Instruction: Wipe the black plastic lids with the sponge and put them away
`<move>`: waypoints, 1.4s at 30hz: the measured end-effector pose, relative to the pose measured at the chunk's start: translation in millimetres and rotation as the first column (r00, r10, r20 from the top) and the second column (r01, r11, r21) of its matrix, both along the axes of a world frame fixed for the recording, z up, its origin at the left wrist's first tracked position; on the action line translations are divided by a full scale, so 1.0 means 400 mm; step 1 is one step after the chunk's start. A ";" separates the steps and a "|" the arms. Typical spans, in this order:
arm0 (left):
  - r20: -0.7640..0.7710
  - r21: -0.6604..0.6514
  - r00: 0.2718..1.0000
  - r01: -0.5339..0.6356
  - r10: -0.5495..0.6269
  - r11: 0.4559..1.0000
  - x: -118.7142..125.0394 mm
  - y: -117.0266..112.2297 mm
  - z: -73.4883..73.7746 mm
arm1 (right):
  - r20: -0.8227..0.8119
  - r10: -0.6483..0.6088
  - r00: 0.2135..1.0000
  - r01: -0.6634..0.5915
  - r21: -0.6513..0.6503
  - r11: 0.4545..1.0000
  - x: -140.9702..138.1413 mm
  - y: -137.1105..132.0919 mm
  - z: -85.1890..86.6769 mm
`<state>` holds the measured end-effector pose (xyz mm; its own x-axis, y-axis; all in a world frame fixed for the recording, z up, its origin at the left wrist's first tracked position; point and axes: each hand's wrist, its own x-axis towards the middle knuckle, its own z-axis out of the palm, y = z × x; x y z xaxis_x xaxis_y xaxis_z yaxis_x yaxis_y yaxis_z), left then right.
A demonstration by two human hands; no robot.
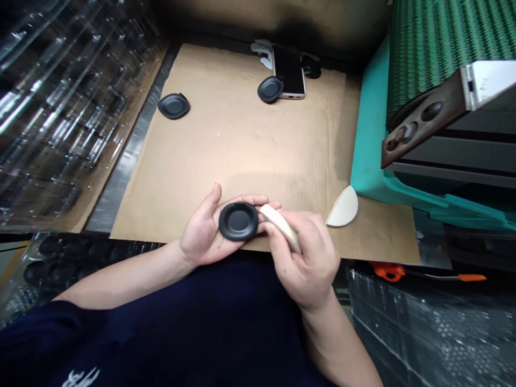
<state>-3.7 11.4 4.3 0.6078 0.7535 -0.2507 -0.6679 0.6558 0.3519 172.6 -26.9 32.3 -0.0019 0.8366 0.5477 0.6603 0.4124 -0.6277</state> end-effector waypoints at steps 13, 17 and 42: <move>-0.008 0.101 1.000 -0.014 0.014 0.995 -0.004 -0.008 -0.004 | 0.131 0.225 0.966 -0.200 -0.178 0.964 -0.060 0.010 0.000; -0.030 0.156 1.000 0.009 -0.005 0.988 -0.005 -0.014 -0.005 | 0.195 0.213 0.957 -0.195 -0.109 0.975 -0.088 0.029 -0.002; -0.031 0.143 0.998 -0.048 0.053 0.989 -0.001 -0.016 -0.010 | 0.374 0.195 0.907 -0.204 -0.015 0.979 -0.035 -0.027 -0.043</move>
